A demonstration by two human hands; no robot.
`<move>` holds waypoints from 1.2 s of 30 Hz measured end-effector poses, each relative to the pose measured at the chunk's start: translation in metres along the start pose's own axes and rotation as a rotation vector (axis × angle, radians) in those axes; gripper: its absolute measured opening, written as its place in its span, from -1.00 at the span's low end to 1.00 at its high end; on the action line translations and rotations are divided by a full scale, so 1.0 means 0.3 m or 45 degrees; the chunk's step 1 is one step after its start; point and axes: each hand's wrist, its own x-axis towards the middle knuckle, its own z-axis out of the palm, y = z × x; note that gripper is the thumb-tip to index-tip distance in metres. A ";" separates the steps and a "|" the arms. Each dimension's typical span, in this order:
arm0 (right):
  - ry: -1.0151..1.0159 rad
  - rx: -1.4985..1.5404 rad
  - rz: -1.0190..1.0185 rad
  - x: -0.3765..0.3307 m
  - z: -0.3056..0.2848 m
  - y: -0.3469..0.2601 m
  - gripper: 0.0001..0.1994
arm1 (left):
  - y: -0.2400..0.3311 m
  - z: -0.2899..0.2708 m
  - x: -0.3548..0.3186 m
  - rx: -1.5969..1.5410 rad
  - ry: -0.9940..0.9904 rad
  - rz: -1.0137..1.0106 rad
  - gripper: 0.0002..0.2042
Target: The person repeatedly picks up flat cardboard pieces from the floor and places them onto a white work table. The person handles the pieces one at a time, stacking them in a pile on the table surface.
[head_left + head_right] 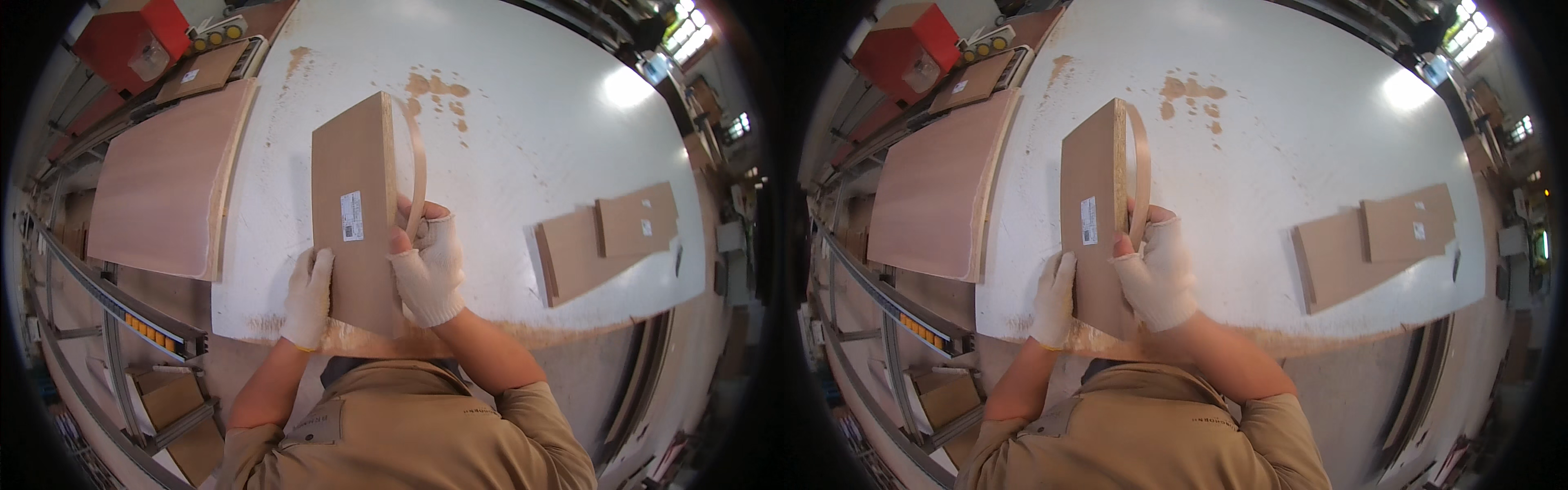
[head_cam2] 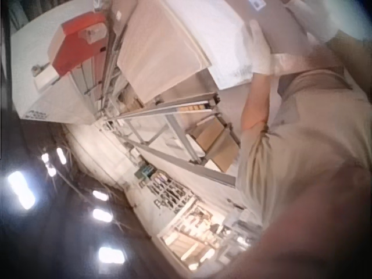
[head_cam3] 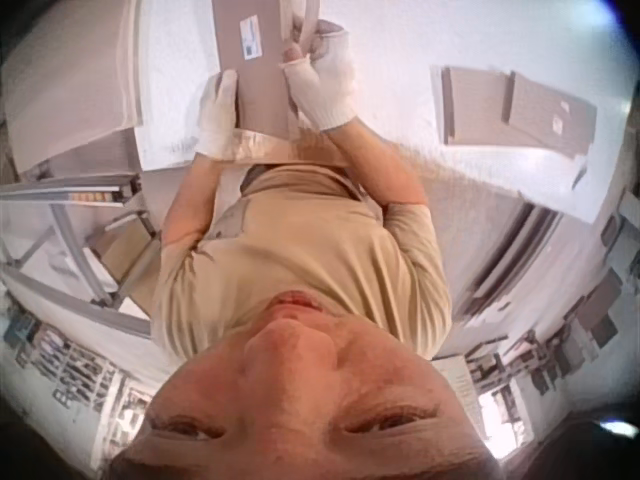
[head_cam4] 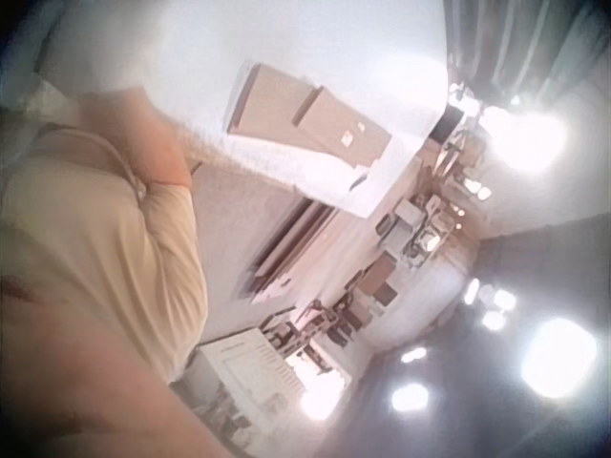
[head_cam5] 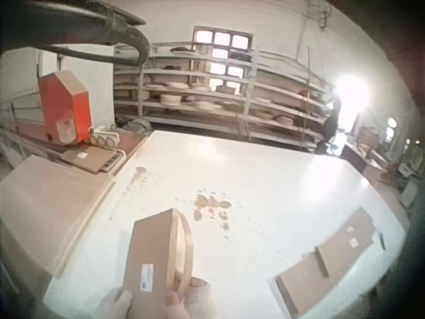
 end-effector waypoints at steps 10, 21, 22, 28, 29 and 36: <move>-0.135 0.473 -0.177 -0.114 0.033 -0.141 -0.81 | -0.029 0.108 0.149 0.122 -0.218 0.644 -0.30; 0.066 0.747 0.222 -0.295 -0.325 -0.370 -0.66 | 0.184 0.488 0.274 1.105 -0.285 0.681 -0.01; 0.088 0.712 0.181 -0.341 -0.388 -0.398 -0.66 | 0.163 0.482 0.259 1.489 -0.148 0.709 -0.03; 0.493 -0.141 -0.177 -0.522 -0.806 -0.683 -0.58 | 0.123 0.381 0.276 1.295 -0.328 0.762 -0.03; 0.548 -0.313 -0.217 -0.527 -0.877 -0.699 -0.56 | 0.161 0.326 0.242 1.325 -0.235 0.662 -0.03; 0.360 -1.920 -0.283 0.148 -0.744 -0.456 -0.39 | -0.048 0.120 0.141 1.182 0.066 0.591 -0.25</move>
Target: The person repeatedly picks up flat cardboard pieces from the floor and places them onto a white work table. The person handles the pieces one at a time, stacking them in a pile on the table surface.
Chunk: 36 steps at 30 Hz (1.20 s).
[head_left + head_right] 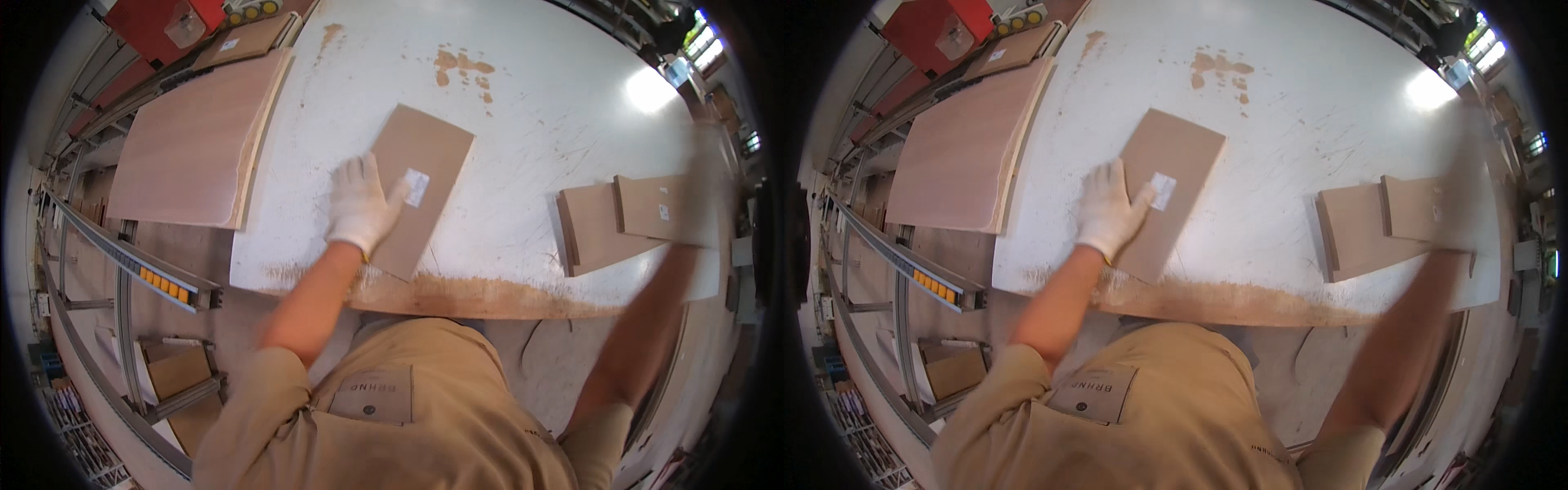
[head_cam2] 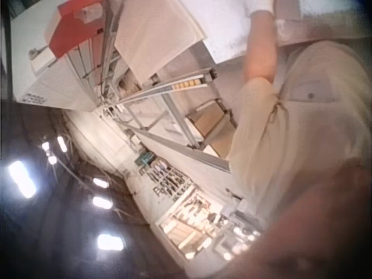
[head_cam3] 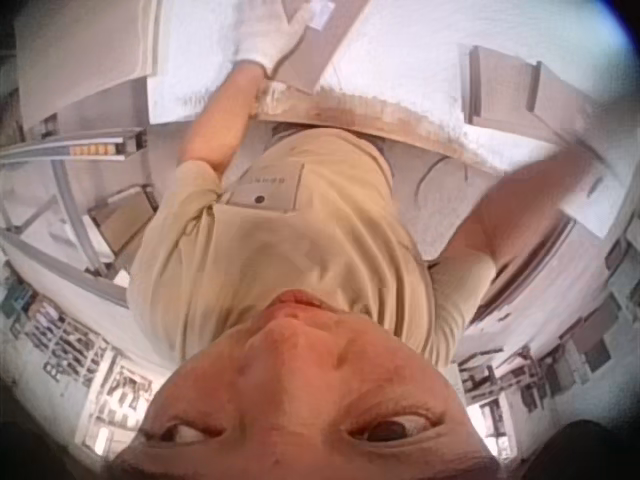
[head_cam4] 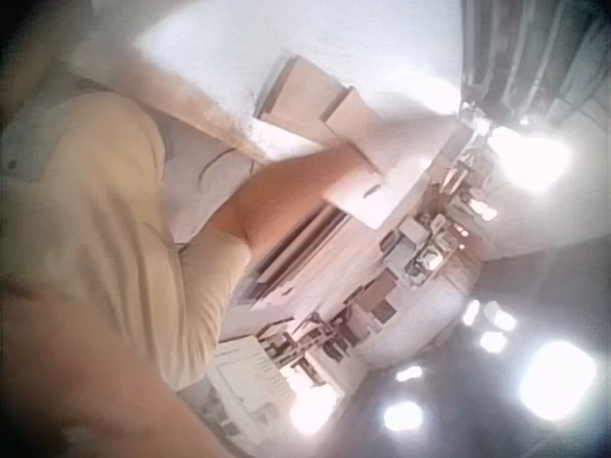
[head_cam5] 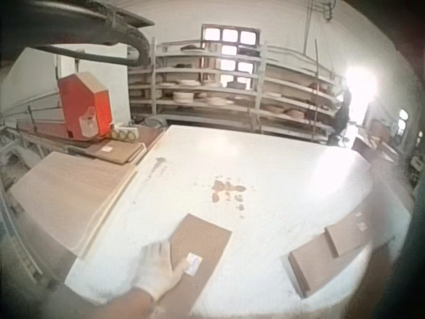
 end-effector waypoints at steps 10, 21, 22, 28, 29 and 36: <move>-0.495 0.344 -0.150 -0.704 0.467 -0.414 -0.22 | 0.083 -0.023 -0.091 -0.581 -0.230 0.204 -0.26; 0.160 1.829 1.040 -0.436 0.221 -0.118 -0.12 | 0.440 -0.091 0.144 -1.560 -0.618 0.562 -0.24; 0.296 1.901 1.180 -0.389 0.186 -0.070 -0.16 | 0.471 -0.077 0.196 -1.675 -0.668 0.548 -0.27; 0.934 1.356 1.110 -0.285 0.278 0.717 -0.31 | 0.334 -0.111 0.452 -1.038 -0.473 0.350 -0.35; 1.008 1.389 1.130 -0.253 0.333 0.819 -0.39 | 0.179 -0.104 0.537 -0.984 -0.410 0.278 -0.35; -0.422 -0.737 0.941 -0.215 0.279 1.185 -0.60 | -0.505 -0.319 0.928 0.295 0.183 0.205 -0.41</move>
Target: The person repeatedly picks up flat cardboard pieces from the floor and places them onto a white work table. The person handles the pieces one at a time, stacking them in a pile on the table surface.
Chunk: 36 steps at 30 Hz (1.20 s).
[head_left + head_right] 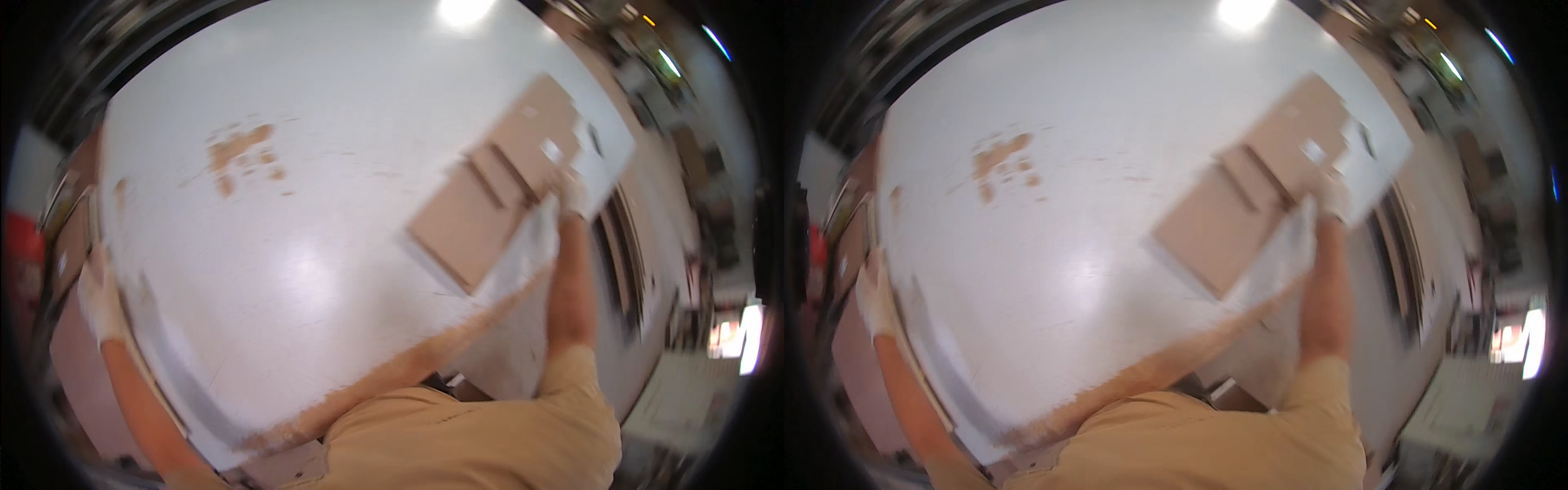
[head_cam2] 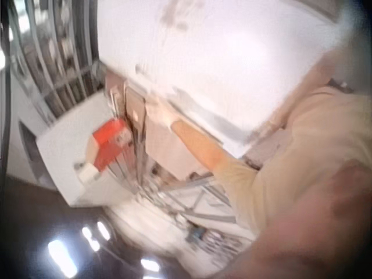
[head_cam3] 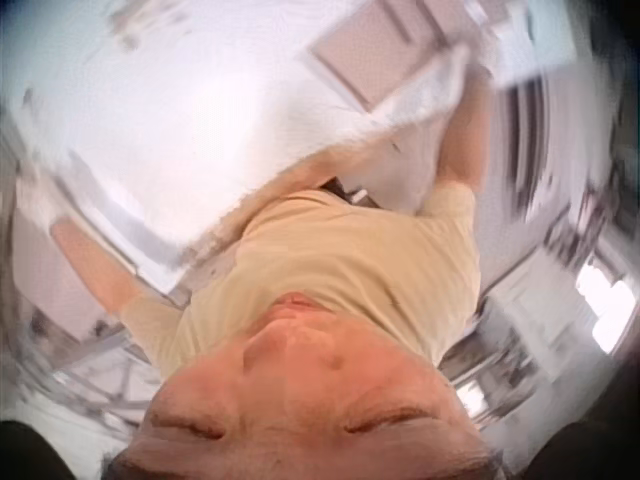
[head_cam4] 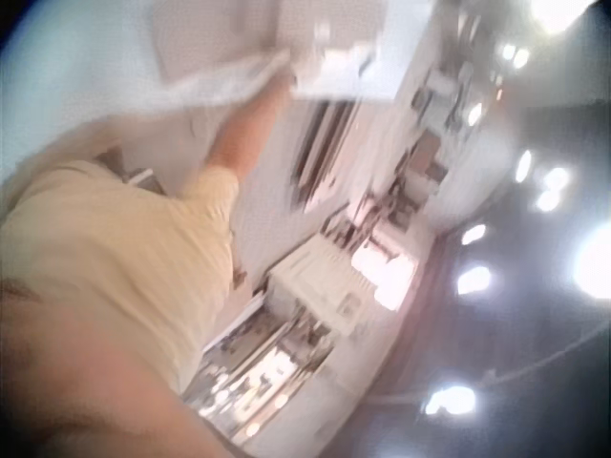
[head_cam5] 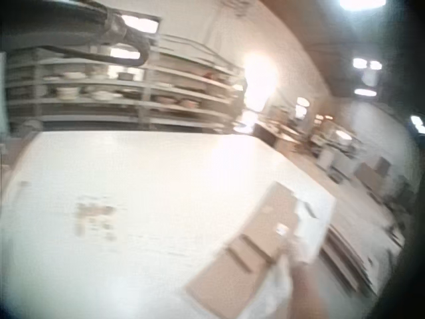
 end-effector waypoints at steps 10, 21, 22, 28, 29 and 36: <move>0.061 1.550 -0.470 -0.267 -0.209 -0.716 -0.46 | -0.479 0.202 0.252 0.258 0.314 -0.434 -0.45; -1.731 2.576 -0.176 -1.056 -0.608 -2.547 -0.53 | -0.077 0.133 0.080 -0.131 0.115 0.174 -0.37; -1.849 2.608 -0.517 -1.057 -0.557 -2.644 -0.60 | -0.070 0.130 0.074 -0.311 0.114 0.141 -0.38; -1.861 2.710 -0.455 -1.191 -0.598 -2.538 -0.53 | 0.041 0.058 0.032 -1.930 0.276 -1.002 -0.45; -1.791 2.711 -0.515 -1.236 -0.618 -2.418 -0.51 | 0.029 0.063 0.017 -2.462 0.243 -1.122 -0.48; -1.518 2.382 -1.094 -1.197 -0.550 -1.512 -0.03 | 0.311 -0.060 -0.348 -2.846 -0.099 -0.627 -0.58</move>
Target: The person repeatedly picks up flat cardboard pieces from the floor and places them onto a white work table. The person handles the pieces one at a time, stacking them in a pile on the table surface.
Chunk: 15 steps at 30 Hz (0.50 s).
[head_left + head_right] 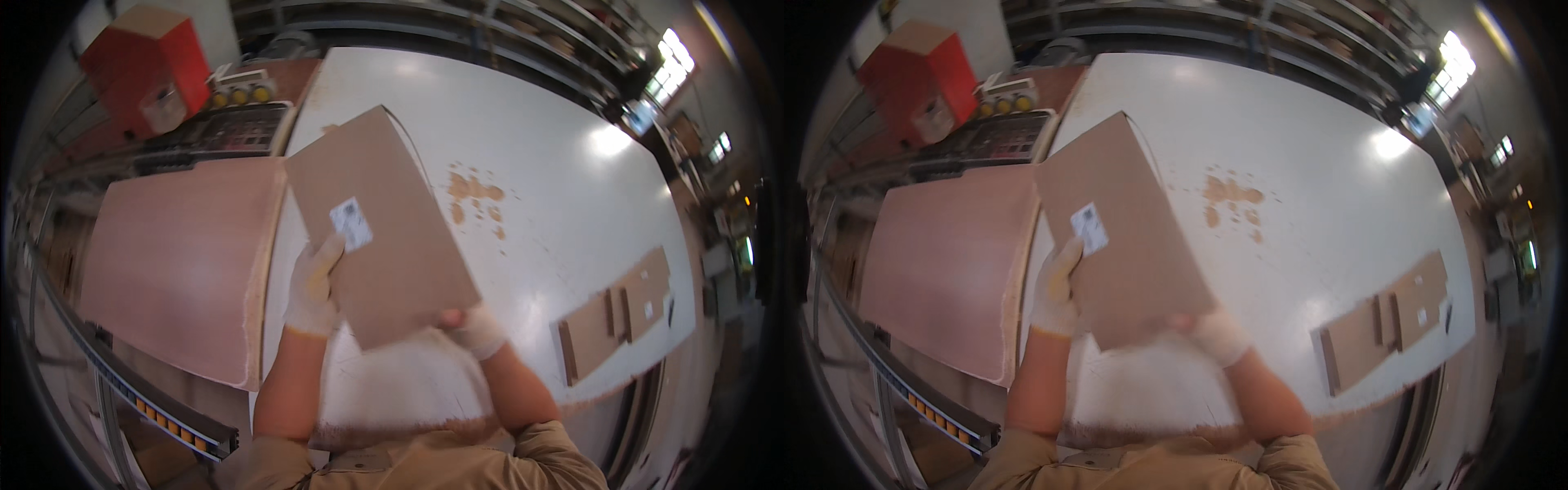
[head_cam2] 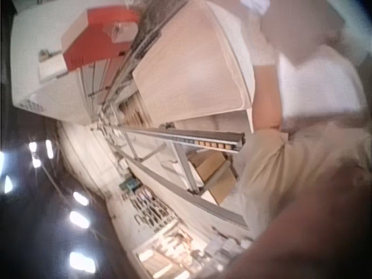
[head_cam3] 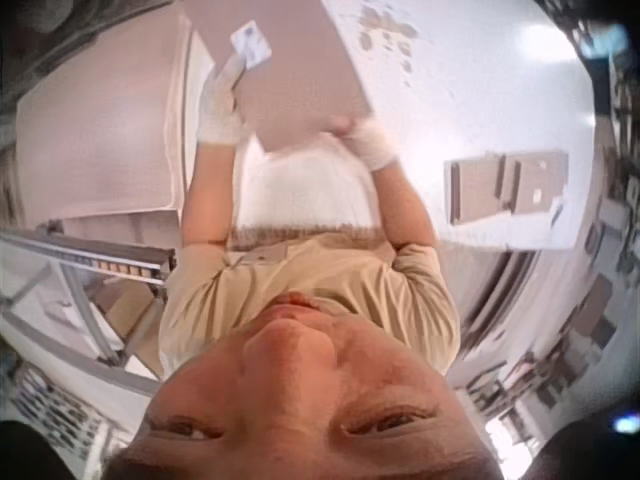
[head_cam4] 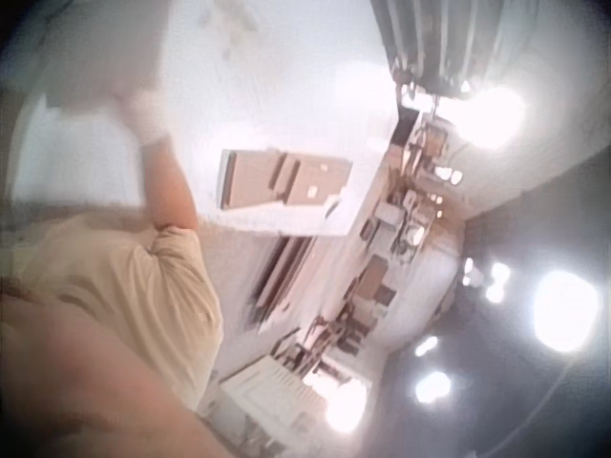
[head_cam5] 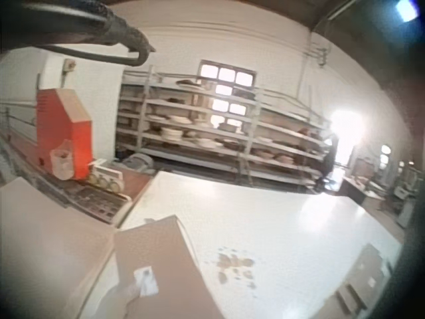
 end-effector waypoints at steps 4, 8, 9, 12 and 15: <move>-0.249 0.530 -0.053 -0.114 -0.096 -0.266 -0.06 | -0.057 0.030 -0.237 0.235 -0.181 -0.287 -0.54; 0.352 -0.295 0.138 -0.180 -0.029 -0.289 -0.34 | -0.176 0.037 -0.420 0.367 -0.086 -0.306 -0.55; 0.503 -0.374 0.215 -0.210 -0.009 -0.275 -0.42 | -0.199 0.030 -0.454 0.352 -0.039 -0.311 -0.54; 0.840 0.275 -0.107 -0.349 0.034 -0.191 -0.71 | -0.215 0.000 -0.523 0.399 0.000 -0.276 -0.50; 0.641 0.765 -0.481 -0.473 0.051 -0.158 -0.85 | -0.241 0.000 -0.537 0.299 0.175 -0.210 -0.44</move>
